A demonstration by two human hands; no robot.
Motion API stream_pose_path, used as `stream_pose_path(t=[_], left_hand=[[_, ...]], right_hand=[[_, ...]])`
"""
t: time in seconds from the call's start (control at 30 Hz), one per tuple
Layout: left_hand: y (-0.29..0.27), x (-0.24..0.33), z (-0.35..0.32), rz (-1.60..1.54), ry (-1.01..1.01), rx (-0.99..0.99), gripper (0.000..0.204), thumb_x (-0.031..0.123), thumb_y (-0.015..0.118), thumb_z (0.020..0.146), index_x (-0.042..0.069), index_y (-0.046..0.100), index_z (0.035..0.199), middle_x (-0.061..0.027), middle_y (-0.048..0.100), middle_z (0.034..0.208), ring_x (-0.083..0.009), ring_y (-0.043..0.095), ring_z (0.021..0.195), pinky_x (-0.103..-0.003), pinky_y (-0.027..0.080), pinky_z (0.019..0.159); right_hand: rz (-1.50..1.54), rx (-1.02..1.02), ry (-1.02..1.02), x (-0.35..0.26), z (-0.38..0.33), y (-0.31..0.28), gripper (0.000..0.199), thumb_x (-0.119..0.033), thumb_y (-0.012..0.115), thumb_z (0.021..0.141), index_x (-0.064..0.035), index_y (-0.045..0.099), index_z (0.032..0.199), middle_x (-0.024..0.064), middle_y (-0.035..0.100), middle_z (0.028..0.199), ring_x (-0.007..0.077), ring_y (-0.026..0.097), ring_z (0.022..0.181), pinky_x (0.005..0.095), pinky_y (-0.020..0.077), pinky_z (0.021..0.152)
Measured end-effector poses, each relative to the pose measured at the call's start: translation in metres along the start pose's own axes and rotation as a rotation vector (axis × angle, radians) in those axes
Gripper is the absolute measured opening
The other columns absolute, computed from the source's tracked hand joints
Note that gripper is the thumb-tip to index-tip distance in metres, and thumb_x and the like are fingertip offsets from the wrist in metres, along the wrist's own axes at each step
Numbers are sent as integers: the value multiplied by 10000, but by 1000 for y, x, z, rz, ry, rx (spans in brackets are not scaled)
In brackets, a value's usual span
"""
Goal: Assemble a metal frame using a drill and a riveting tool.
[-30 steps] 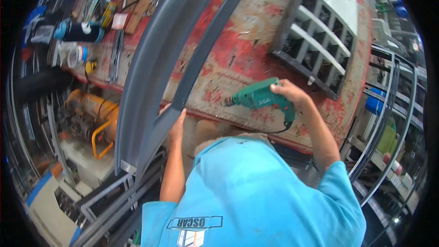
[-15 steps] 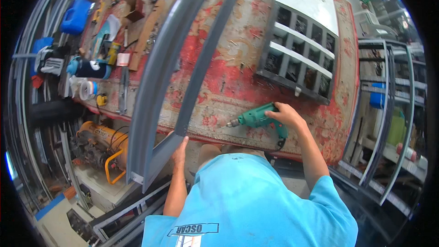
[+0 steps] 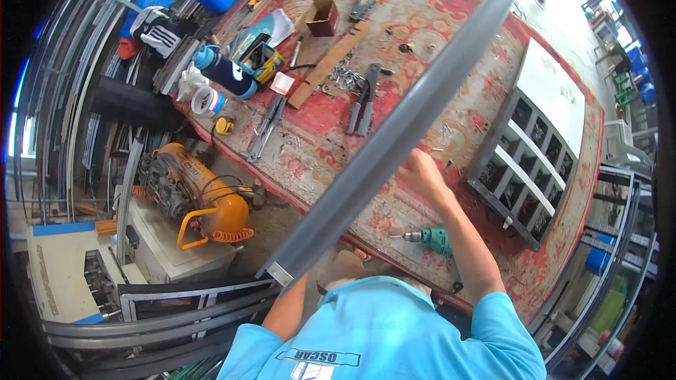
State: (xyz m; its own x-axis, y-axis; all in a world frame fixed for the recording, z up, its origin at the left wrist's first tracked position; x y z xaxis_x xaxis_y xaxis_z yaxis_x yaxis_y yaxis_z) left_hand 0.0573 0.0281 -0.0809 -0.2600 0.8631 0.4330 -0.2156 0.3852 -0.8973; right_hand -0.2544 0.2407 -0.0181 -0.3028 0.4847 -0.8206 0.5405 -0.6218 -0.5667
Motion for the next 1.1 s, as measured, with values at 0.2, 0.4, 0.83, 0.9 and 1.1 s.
stream_pose_path(t=[0.2, 0.4, 0.83, 0.9, 1.1], left_hand=[[-10, -55, 16, -468, -230, -134, 391, 191, 724, 813, 64, 648, 1176, -124, 673, 1127, -321, 604, 1076, -418, 465, 959], [-30, -67, 158, -302, 63, 85, 305, 100, 694, 805, 47, 658, 1103, -124, 663, 1065, -323, 609, 1006, -419, 485, 904], [57, -22, 414, -41, 149, 83, 327, 244, 713, 842, 91, 674, 1128, -122, 648, 1109, -341, 596, 1069, -460, 499, 906], [68, -13, 431, 27, 186, 130, 285, 305, 711, 849, 130, 681, 1073, -95, 639, 1083, -321, 603, 1061, -483, 516, 839], [78, -19, 426, 186, 196, 127, 121, 209, 653, 858, 116, 723, 891, -68, 651, 997, -301, 608, 1018, -482, 488, 842]], right_hand=[[-291, 68, 263, -41, 131, 77, 800, -461, 687, 866, 2, 394, 1449, 270, 501, 1365, 398, 621, 1108, 454, 529, 891], [-302, 118, 458, -24, 191, 108, 1121, -398, 793, 728, 74, 134, 1502, 291, 451, 1362, 422, 583, 1170, 447, 521, 934], [888, 60, 414, 14, -31, 26, 451, -376, 635, 916, 1, 598, 1159, 69, 642, 917, 169, 627, 830, 337, 512, 713], [957, 139, 376, 32, -90, 41, 524, -422, 634, 916, 5, 585, 1216, 85, 659, 986, 179, 642, 892, 332, 526, 774], [890, -12, 622, -53, -159, 27, 350, -156, 763, 849, -49, 570, 1121, 15, 622, 922, 125, 609, 855, 317, 506, 761]])
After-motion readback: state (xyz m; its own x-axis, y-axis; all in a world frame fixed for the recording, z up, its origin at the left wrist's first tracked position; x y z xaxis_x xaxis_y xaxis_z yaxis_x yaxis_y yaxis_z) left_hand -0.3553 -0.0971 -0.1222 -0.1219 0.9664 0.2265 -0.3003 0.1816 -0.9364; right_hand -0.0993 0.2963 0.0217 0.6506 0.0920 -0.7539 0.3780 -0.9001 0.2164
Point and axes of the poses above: each hand's wrist, its own z-axis towards the middle knuckle, its own y-axis out of the palm, x = y × z, the point moved 1 cm from there along z, towards the middle knuckle
